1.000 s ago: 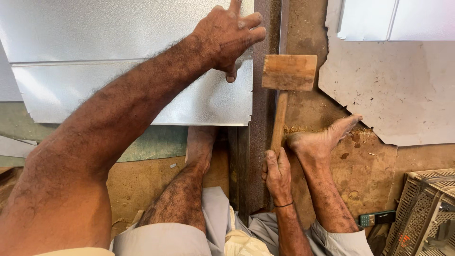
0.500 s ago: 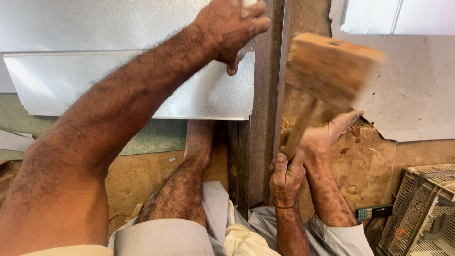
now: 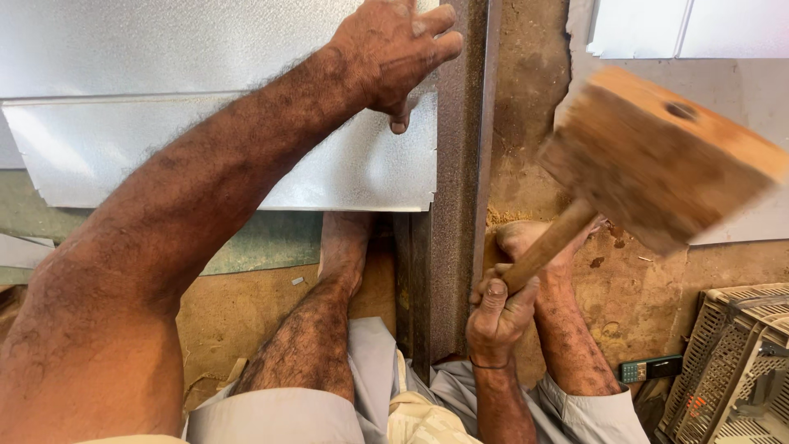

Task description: The person sits on the floor and repeatedly bends the edges of rectangular metal sheets using a wooden mallet and a metal bar. The person places each sheet against the bar, strikes the edge with the mallet, then removes the sheet and repeats the process with another sheet.

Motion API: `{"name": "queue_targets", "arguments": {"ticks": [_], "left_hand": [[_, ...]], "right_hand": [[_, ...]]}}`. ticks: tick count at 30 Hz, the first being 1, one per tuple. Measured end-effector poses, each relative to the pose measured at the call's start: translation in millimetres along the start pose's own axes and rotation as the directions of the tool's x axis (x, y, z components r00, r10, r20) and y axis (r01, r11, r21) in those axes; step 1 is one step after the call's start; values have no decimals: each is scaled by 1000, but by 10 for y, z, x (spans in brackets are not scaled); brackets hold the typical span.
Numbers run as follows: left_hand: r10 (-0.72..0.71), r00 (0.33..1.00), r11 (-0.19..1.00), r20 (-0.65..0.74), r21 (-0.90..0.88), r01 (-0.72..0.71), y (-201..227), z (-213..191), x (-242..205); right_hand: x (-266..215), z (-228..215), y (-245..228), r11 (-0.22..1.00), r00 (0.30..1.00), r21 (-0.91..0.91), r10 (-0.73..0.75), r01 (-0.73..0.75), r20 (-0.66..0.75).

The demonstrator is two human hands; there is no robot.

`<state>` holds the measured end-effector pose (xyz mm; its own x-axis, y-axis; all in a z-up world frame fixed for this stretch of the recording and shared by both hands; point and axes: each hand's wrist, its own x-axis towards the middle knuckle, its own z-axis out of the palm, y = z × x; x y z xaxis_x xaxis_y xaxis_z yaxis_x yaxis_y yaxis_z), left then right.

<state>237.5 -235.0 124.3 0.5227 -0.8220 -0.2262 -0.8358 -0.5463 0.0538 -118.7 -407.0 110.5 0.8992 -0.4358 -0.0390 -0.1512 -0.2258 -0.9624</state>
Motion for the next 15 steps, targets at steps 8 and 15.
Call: {"name": "queue_targets", "arguments": {"ticks": [8,15], "left_hand": [[-11,1000,997,-1,-79,11,-10,12,4],[12,999,1000,-45,2,-12,7,111,-8]], "right_hand": [[181,-102,127,879,867,-65,476,-472,149],[41,16,50,905,980,377,186,-199,70]]}}
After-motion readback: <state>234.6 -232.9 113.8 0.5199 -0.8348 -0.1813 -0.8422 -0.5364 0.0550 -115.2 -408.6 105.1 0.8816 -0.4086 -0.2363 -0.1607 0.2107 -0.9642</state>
